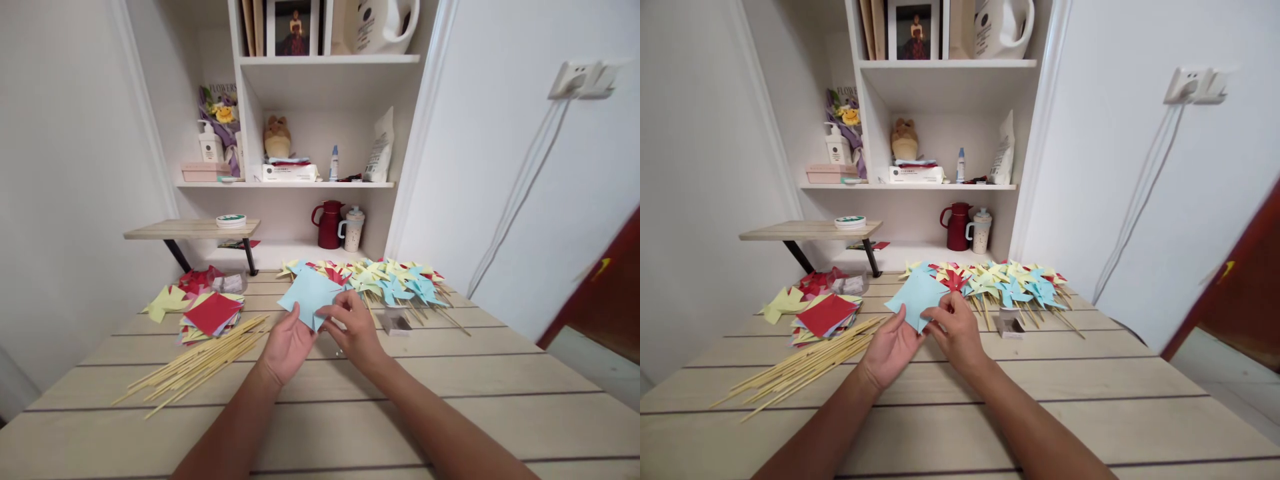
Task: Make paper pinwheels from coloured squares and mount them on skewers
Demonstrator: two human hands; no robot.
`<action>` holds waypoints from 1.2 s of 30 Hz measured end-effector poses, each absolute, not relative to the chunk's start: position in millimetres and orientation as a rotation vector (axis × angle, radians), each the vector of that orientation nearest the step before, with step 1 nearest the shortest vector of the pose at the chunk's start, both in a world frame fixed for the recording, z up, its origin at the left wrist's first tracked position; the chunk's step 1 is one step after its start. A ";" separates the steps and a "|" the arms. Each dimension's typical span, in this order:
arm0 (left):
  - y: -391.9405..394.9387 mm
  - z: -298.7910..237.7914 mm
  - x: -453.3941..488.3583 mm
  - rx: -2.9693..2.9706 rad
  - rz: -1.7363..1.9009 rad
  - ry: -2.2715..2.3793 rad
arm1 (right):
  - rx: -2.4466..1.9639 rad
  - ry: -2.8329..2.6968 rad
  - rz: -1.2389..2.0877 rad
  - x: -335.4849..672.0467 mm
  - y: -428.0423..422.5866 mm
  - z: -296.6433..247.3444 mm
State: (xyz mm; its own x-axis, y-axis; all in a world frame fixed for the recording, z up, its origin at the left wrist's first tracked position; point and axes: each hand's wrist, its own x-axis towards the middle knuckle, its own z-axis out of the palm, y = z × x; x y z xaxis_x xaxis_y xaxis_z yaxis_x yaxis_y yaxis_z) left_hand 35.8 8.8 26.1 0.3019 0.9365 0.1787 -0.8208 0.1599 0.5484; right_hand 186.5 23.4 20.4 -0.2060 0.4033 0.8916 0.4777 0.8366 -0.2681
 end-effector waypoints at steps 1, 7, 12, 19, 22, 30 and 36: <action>8.3 26.3 36.4 0.626 1.261 0.217 | -0.664 -1.803 -0.051 186.3 22.8 21.3; 5.8 24.8 39.6 0.645 1.248 0.205 | -0.735 -1.677 0.125 186.0 20.9 25.9; 5.2 23.4 40.9 0.684 1.230 0.208 | -0.799 -1.610 0.212 186.7 20.2 28.2; 5.2 22.4 40.6 0.736 1.249 0.289 | -0.854 -1.603 0.206 188.6 18.0 33.0; 4.5 22.1 41.8 0.758 1.266 0.318 | -0.876 -1.591 0.233 188.8 18.1 33.6; 1.5 17.4 45.2 0.923 1.327 0.427 | -0.906 -1.577 0.272 188.7 16.8 34.6; -3.5 17.8 49.1 0.875 1.445 0.508 | -0.920 -1.617 0.274 187.2 14.6 35.7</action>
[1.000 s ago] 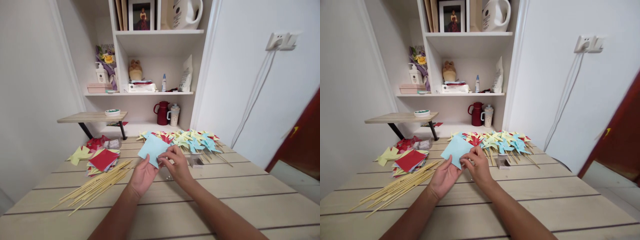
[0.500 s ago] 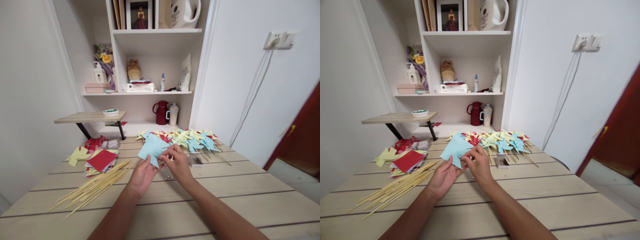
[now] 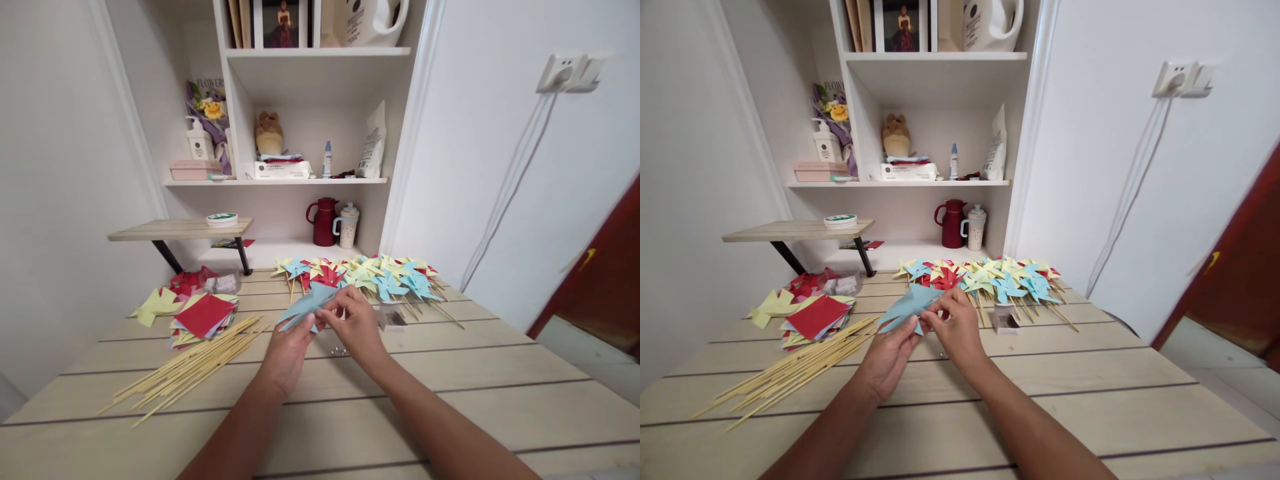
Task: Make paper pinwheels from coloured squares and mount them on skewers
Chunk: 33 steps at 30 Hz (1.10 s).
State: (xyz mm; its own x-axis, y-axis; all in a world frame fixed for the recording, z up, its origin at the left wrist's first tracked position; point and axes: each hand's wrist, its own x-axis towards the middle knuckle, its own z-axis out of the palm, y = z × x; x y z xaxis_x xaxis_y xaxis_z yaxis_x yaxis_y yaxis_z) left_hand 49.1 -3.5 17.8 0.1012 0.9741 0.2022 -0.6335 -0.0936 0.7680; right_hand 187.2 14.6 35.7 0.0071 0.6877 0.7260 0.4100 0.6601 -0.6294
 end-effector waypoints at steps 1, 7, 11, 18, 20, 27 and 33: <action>-5.1 18.4 49.6 0.855 1.466 0.530 | -0.918 -1.629 0.274 186.4 13.6 36.1; -15.9 23.9 47.5 0.716 1.562 0.607 | -0.860 -1.668 0.268 181.1 6.7 37.1; -16.0 29.7 32.9 0.652 1.607 0.678 | -0.862 -1.650 0.212 187.2 9.8 37.5; -6.2 26.1 5.5 0.683 1.665 0.970 | -0.927 -1.647 0.418 208.3 24.4 40.9; -6.2 24.5 5.6 0.751 1.557 1.013 | -0.918 -1.622 0.618 210.4 26.8 42.2; -2.7 41.3 18.9 1.081 1.266 1.015 | -0.880 -1.514 1.028 217.2 30.9 43.8; 2.0 55.9 30.3 1.281 1.116 1.132 | -0.782 -1.548 1.345 226.3 27.3 50.3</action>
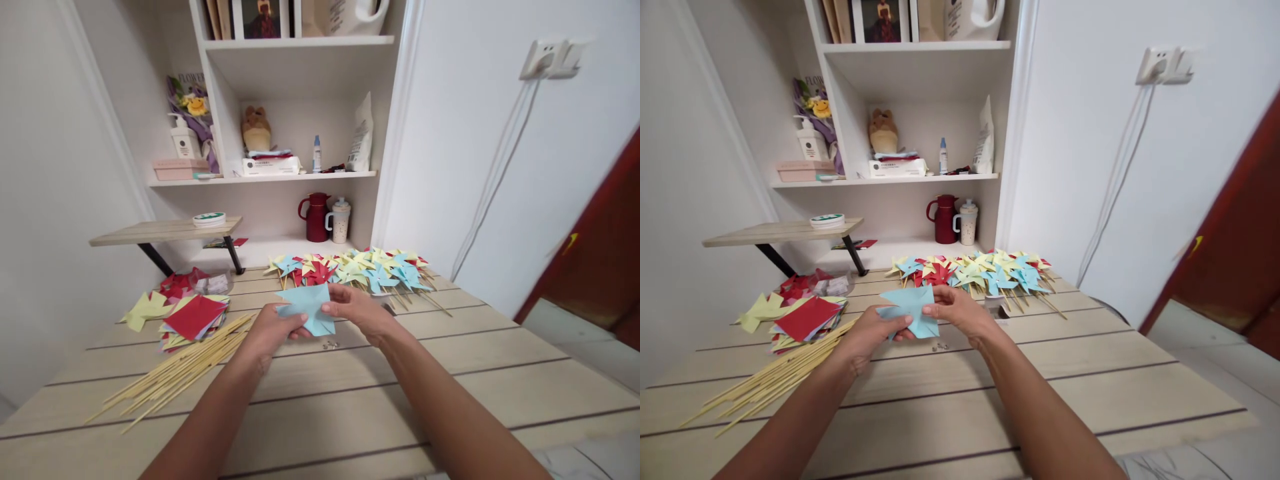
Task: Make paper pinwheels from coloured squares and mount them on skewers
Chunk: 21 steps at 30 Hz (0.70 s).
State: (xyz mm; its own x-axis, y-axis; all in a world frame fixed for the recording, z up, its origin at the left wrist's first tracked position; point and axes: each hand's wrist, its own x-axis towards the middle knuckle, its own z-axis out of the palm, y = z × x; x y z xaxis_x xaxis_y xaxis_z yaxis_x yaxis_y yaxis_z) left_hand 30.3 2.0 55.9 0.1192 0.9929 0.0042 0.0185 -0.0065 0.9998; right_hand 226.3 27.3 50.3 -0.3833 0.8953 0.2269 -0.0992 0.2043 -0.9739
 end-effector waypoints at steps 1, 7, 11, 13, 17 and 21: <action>2.2 56.7 32.1 1.308 1.100 1.146 | -0.800 -1.571 1.347 226.4 26.9 50.9; 5.6 55.5 41.5 1.344 1.062 1.097 | -1.012 -1.487 1.264 219.6 29.5 46.8; 12.3 46.7 41.8 1.119 1.185 0.951 | -0.989 -1.266 1.225 215.3 31.9 46.6; 16.1 39.6 40.0 0.967 1.276 0.867 | -0.954 -1.142 1.243 214.6 32.9 47.6; 22.4 24.4 36.3 0.840 1.397 0.828 | -0.927 -0.949 1.237 211.8 34.1 47.7; 22.3 17.0 39.7 0.937 1.388 0.803 | -0.869 -0.917 1.187 203.0 32.4 44.9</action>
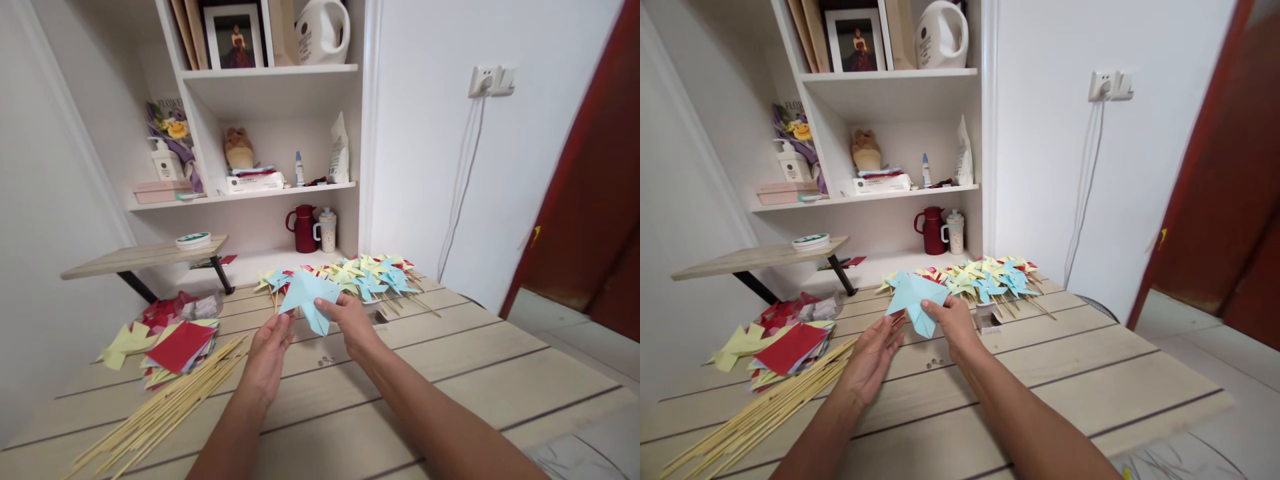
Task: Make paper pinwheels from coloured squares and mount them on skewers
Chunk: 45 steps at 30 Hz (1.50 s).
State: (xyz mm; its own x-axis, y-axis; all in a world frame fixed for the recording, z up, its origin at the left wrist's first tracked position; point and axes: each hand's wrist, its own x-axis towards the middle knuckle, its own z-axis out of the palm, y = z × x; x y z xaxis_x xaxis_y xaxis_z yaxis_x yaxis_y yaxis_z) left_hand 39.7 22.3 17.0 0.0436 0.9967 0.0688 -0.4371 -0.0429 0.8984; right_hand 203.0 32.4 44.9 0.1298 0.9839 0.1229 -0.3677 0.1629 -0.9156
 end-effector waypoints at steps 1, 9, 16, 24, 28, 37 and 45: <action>21.1 16.7 41.9 0.977 1.386 0.801 | -0.859 -0.920 1.179 200.5 31.7 44.0; 15.4 14.2 53.3 1.096 1.391 0.772 | -0.846 -0.958 1.232 192.2 28.5 39.1; 17.2 8.4 50.9 1.073 1.488 0.858 | -0.823 -0.952 1.266 190.4 26.4 39.3; 13.4 9.1 50.5 1.118 1.513 0.951 | -0.818 -0.981 1.270 189.6 23.6 41.9; 9.0 15.7 51.6 1.123 1.510 1.009 | -0.824 -1.022 1.255 189.7 24.3 40.6; 2.3 24.5 54.6 1.147 1.515 1.067 | -0.840 -0.980 1.295 190.3 22.7 40.5; 1.0 23.2 53.1 1.145 1.561 1.123 | -0.885 -1.040 1.203 191.0 26.4 37.2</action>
State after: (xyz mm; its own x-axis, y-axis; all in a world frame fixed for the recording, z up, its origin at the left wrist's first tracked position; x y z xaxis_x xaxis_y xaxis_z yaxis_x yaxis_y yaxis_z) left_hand 53.1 1.0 23.2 -0.1951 0.9635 0.1833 -0.1324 -0.2111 0.9685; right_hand 191.0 26.4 37.2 0.0482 0.9870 0.1530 -0.2947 0.1604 -0.9420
